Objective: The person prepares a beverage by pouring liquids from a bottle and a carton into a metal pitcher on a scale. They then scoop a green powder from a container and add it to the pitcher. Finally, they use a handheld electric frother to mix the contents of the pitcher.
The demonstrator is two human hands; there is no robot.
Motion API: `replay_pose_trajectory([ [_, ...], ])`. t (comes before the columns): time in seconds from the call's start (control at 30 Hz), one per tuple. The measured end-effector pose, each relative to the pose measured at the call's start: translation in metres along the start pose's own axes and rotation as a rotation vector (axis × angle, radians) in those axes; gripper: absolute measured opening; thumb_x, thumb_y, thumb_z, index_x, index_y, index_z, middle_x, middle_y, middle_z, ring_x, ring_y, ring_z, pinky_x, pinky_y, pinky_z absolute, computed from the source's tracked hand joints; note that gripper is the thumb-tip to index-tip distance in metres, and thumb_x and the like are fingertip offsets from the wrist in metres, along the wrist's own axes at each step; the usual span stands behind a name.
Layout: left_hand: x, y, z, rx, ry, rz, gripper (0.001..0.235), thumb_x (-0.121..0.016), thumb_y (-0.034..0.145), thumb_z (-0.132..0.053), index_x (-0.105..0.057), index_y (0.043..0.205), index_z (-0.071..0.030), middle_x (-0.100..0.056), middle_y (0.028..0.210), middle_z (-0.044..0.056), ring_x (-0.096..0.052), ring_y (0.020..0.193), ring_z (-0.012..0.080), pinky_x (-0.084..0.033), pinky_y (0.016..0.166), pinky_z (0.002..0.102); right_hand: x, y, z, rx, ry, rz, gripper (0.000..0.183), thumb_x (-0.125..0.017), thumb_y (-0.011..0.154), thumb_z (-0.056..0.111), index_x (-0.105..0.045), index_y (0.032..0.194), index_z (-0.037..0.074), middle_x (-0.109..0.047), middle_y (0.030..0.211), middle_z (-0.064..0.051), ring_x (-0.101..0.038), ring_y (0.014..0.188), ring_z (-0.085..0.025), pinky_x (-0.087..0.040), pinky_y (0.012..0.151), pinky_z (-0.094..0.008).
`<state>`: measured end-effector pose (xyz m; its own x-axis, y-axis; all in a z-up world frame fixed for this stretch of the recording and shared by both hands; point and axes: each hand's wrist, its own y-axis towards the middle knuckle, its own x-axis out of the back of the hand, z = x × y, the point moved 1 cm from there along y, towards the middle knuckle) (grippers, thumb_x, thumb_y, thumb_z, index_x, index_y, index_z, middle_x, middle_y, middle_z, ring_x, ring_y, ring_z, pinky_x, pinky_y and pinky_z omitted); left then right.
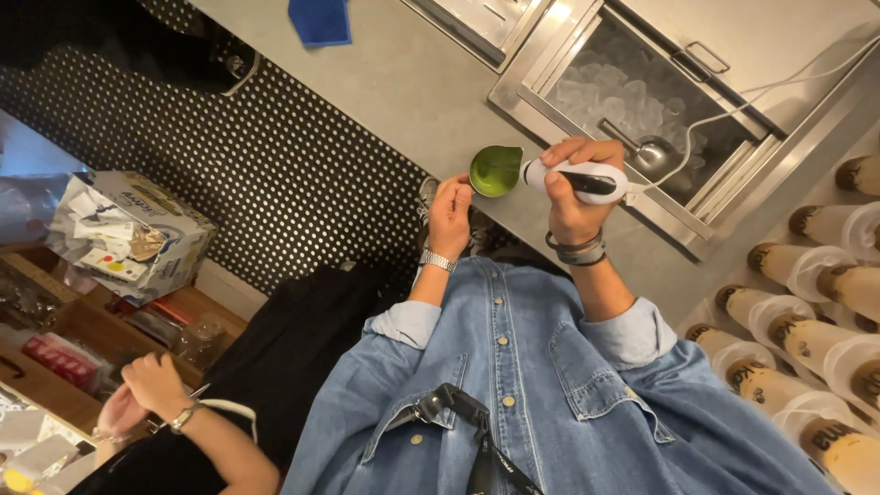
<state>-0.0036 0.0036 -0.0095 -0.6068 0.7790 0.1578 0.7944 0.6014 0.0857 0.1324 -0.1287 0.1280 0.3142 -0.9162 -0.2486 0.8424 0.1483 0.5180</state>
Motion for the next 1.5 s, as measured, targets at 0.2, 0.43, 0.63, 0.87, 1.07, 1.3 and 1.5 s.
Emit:
replay_pose_trajectory([
  [0.2,0.001,-0.003,0.006,0.044,-0.026,-0.064,0.03,-0.056,0.109,-0.023,-0.064,0.086,-0.006,-0.071,0.114,0.018,-0.068,0.112,0.034,-0.05,0.097,0.041,-0.008,-0.003,0.01,-0.017,-0.007,0.052,0.035,-0.08,0.089,0.012,-0.047,0.093,0.003,-0.064,0.078,-0.018,-0.068,0.078,-0.03,-0.048,0.081,-0.038],
  [0.43,-0.006,-0.002,-0.002,0.029,0.037,-0.105,0.027,-0.059,0.107,-0.023,-0.068,0.088,-0.006,-0.074,0.111,0.015,-0.07,0.109,0.0317,-0.053,0.095,0.04,-0.003,-0.003,0.004,-0.01,0.005,0.084,0.035,-0.081,0.088,0.009,-0.047,0.092,0.001,-0.064,0.077,-0.021,-0.067,0.077,-0.033,-0.05,0.08,-0.04],
  [0.63,-0.023,-0.002,-0.011,0.012,0.194,-0.16,0.03,-0.062,0.104,-0.028,-0.065,0.08,-0.011,-0.074,0.108,0.007,-0.072,0.104,0.0296,-0.055,0.09,0.038,0.009,0.002,0.004,0.004,-0.061,0.058,0.036,-0.082,0.088,0.009,-0.047,0.092,0.0,-0.064,0.077,-0.021,-0.067,0.076,-0.032,-0.052,0.079,-0.039],
  [0.87,-0.035,-0.013,0.0,-0.006,0.359,-0.17,0.032,-0.062,0.103,-0.034,-0.062,0.077,-0.015,-0.069,0.109,-0.003,-0.072,0.101,0.0249,-0.056,0.089,0.036,0.018,0.0,-0.002,0.048,-0.094,0.01,0.038,-0.082,0.088,0.008,-0.046,0.091,-0.001,-0.061,0.076,-0.022,-0.067,0.075,-0.033,-0.053,0.076,-0.04],
  [1.07,-0.03,-0.011,-0.006,-0.015,0.393,-0.147,0.036,-0.061,0.103,-0.036,-0.057,0.075,-0.014,-0.063,0.106,-0.001,-0.072,0.094,0.029,-0.057,0.08,0.036,0.019,0.0,0.002,0.072,-0.105,0.036,0.036,-0.081,0.088,0.008,-0.047,0.091,-0.001,-0.062,0.076,-0.021,-0.067,0.075,-0.032,-0.053,0.075,-0.041],
  [1.3,-0.028,-0.009,-0.004,-0.02,0.421,-0.109,0.038,-0.059,0.104,-0.039,-0.057,0.075,-0.014,-0.062,0.102,-0.001,-0.072,0.09,0.0281,-0.057,0.076,0.035,0.009,0.0,0.011,0.066,-0.127,0.046,0.036,-0.081,0.089,0.01,-0.047,0.09,0.0,-0.063,0.076,-0.021,-0.068,0.074,-0.031,-0.054,0.074,-0.04],
  [1.5,-0.027,-0.006,-0.005,-0.073,0.423,-0.126,0.038,-0.059,0.103,-0.038,-0.057,0.074,-0.014,-0.062,0.099,0.001,-0.071,0.083,0.0305,-0.056,0.07,0.036,0.009,0.0,0.011,0.073,-0.102,0.062,0.035,-0.081,0.09,0.01,-0.047,0.091,-0.001,-0.063,0.076,-0.021,-0.067,0.074,-0.032,-0.053,0.075,-0.04],
])
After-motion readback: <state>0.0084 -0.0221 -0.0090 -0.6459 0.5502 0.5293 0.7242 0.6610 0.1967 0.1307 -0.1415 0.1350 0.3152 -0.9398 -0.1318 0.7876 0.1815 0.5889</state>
